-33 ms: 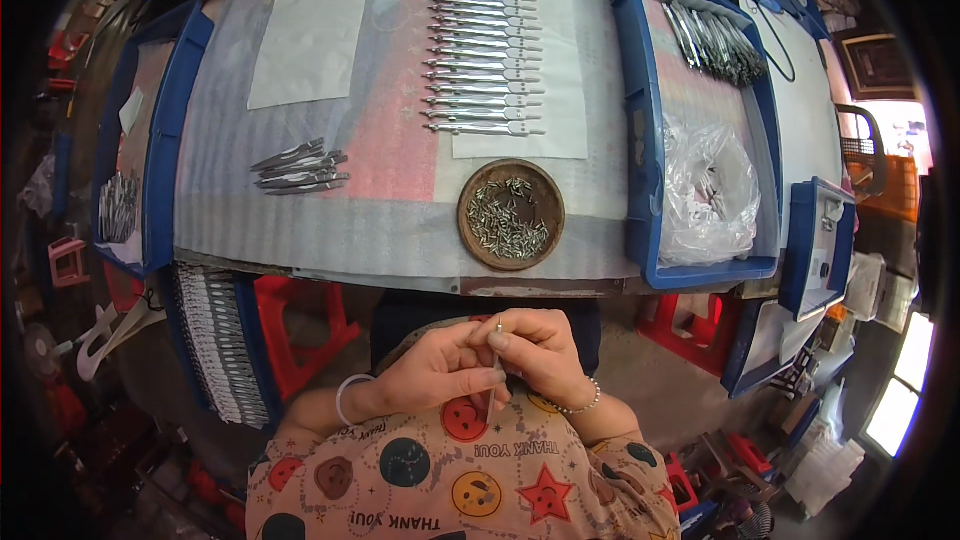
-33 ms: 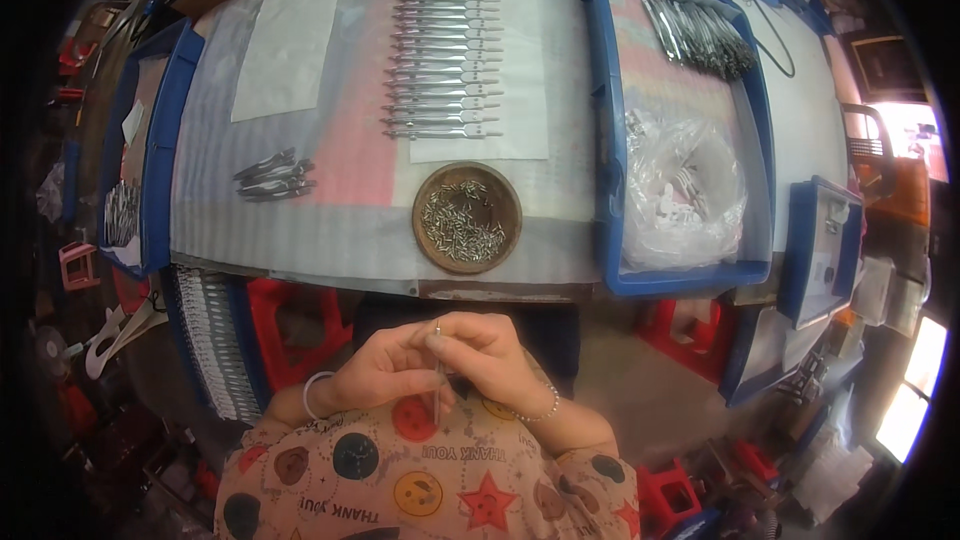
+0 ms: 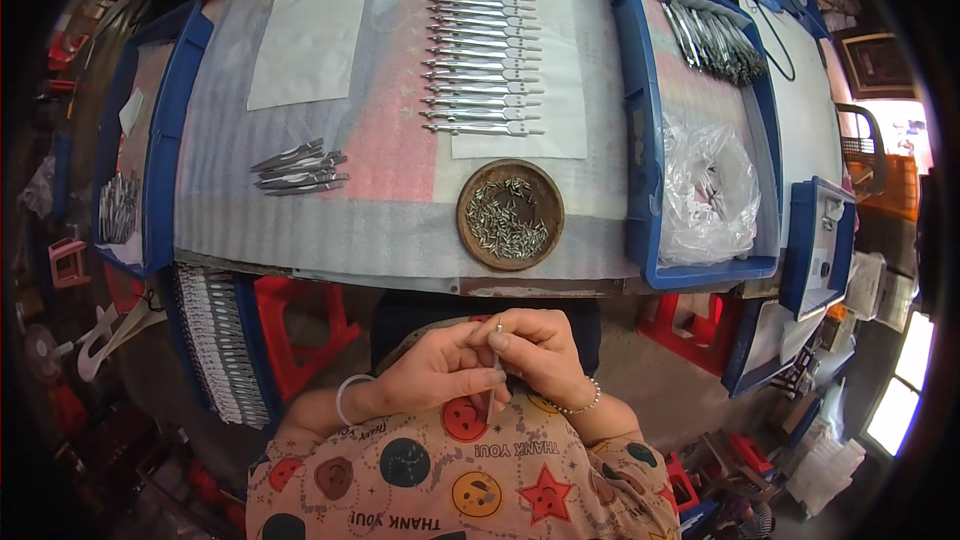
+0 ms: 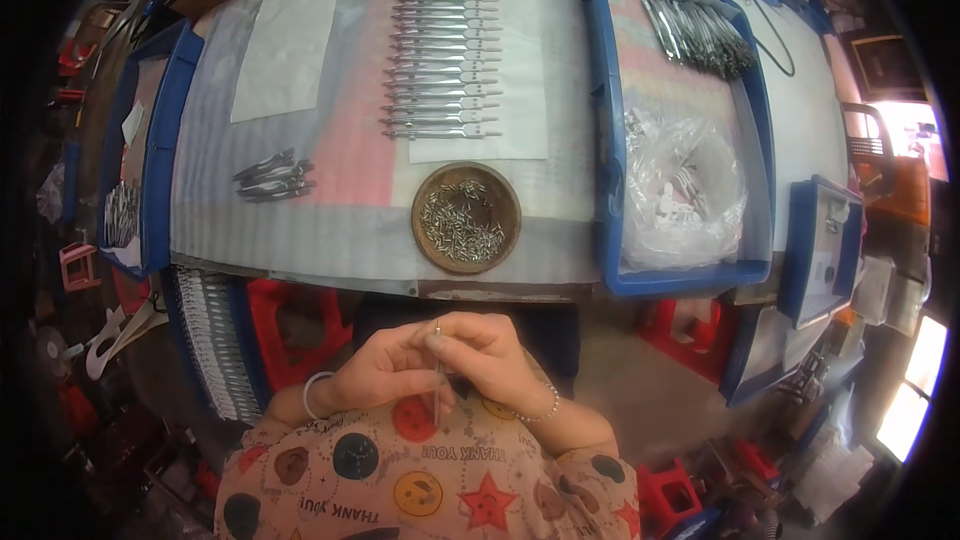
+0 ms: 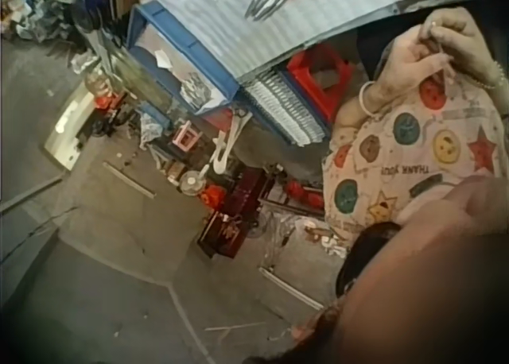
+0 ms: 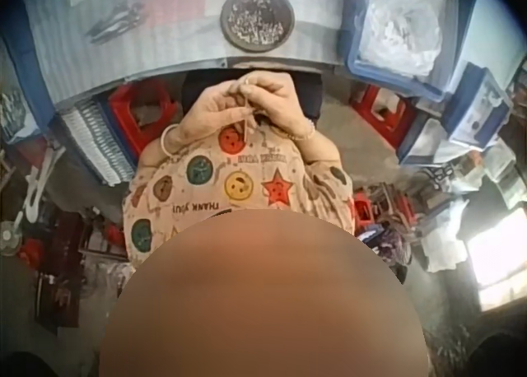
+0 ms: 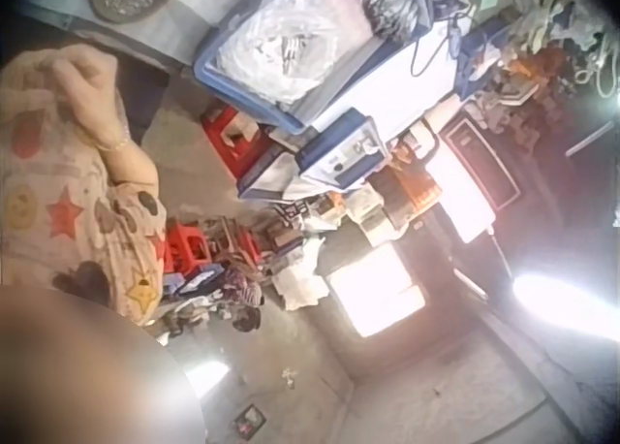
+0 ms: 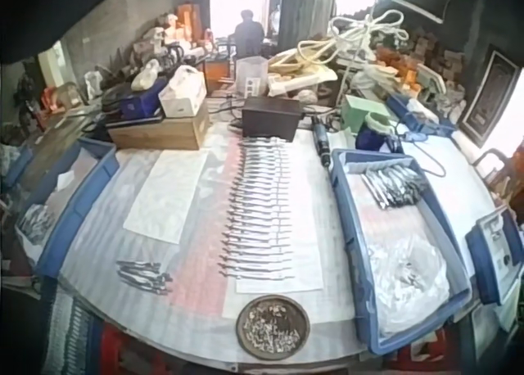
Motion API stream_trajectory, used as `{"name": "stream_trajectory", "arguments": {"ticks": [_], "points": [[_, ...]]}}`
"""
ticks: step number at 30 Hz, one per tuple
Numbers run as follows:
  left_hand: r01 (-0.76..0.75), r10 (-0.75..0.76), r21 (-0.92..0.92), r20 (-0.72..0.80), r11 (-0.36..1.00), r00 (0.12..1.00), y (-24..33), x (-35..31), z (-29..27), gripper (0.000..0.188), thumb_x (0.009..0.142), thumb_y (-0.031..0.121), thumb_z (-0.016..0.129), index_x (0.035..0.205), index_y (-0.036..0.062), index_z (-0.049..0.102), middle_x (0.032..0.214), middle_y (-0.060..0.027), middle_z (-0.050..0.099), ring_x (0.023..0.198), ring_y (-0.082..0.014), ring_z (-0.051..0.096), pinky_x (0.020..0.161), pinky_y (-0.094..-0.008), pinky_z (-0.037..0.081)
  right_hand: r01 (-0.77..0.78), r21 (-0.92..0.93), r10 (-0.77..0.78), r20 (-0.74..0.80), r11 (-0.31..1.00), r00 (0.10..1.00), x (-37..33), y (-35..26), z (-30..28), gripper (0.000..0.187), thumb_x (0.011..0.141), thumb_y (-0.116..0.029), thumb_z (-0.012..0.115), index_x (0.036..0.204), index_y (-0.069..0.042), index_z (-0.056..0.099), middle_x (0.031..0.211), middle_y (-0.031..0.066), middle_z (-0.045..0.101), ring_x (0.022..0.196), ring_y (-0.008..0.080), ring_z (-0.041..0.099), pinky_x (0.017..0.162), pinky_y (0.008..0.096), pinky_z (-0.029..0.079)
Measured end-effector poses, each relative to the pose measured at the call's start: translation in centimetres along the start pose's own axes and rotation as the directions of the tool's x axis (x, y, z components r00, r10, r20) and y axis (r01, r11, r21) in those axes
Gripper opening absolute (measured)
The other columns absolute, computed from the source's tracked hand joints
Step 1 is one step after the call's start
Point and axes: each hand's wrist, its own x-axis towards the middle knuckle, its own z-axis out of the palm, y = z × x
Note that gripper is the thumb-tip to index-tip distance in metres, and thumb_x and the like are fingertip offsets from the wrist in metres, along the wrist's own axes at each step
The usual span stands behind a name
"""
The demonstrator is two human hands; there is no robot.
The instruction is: Assembling small plastic components into metal clips at a workbench.
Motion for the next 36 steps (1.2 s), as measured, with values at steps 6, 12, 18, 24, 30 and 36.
{"name": "stream_trajectory", "arguments": {"ticks": [6,12,18,24,30,36], "points": [[0.009,-0.009,0.000,0.013,1.000,1.000,0.06,0.33,0.13,0.026,0.092,0.003,0.053,0.115,-0.0009,0.041,0.085,-0.0059,0.054,0.081,-0.0163,0.064,0.067,-0.0242,0.053,0.016,0.003,-0.016,0.003,1.000,1.000,-0.04,0.31,-0.47,0.017,0.089,-0.012,0.056,0.090,0.002,0.065,0.072,0.0018,0.060,0.059,0.0041,0.046,0.051,0.0174,0.034],[0.013,-0.013,0.010,-0.011,1.000,1.000,-0.09,0.26,0.11,0.026,0.092,0.004,0.053,0.115,-0.0008,0.042,0.086,-0.0067,0.057,0.080,-0.0162,0.064,0.068,-0.0236,0.052,0.045,-0.044,-0.045,0.015,0.998,0.999,-0.04,0.39,-0.61,0.016,0.089,-0.009,0.055,0.091,0.004,0.065,0.074,0.0036,0.061,0.064,0.0061,0.051,0.056,0.0189,0.040],[0.019,-0.020,0.046,0.001,0.999,1.000,0.11,0.20,-0.01,0.026,0.092,0.005,0.053,0.116,-0.0003,0.042,0.089,-0.0078,0.059,0.080,-0.0157,0.064,0.067,-0.0229,0.051,0.034,-0.049,-0.032,0.036,0.998,0.999,-0.09,0.11,-0.66,0.015,0.089,-0.006,0.054,0.091,0.005,0.064,0.076,0.0051,0.062,0.069,0.0081,0.055,0.061,0.0208,0.045],[0.028,-0.028,0.019,-0.006,0.999,1.000,0.17,0.12,-0.16,0.028,0.092,0.005,0.053,0.116,-0.0003,0.041,0.089,-0.0087,0.059,0.080,-0.0160,0.064,0.066,-0.0232,0.051,0.015,-0.062,-0.013,0.034,0.998,0.999,0.12,0.10,-0.57,0.015,0.089,-0.006,0.054,0.091,0.005,0.064,0.076,0.0049,0.062,0.068,0.0076,0.055,0.061,0.0204,0.045],[0.012,-0.012,0.010,0.004,1.000,1.000,-0.01,0.11,-0.50,0.028,0.092,0.006,0.053,0.117,-0.0004,0.040,0.089,-0.0103,0.061,0.079,-0.0166,0.064,0.066,-0.0238,0.052,0.004,-0.077,-0.003,0.022,0.997,1.000,0.30,0.03,-0.29,0.016,0.089,-0.009,0.055,0.091,0.004,0.065,0.076,0.0033,0.062,0.066,0.0054,0.052,0.057,0.0185,0.042],[0.034,-0.035,-0.045,-0.012,0.998,0.999,-0.02,0.13,-0.38,0.028,0.093,0.006,0.053,0.117,-0.0010,0.041,0.088,-0.0088,0.058,0.079,-0.0173,0.065,0.067,-0.0242,0.053,0.002,-0.092,-0.004,-0.018,0.996,1.000,0.27,0.31,-0.11,0.017,0.089,-0.011,0.056,0.090,0.003,0.065,0.075,0.0014,0.061,0.064,0.0035,0.050,0.055,0.0168,0.038]]}}
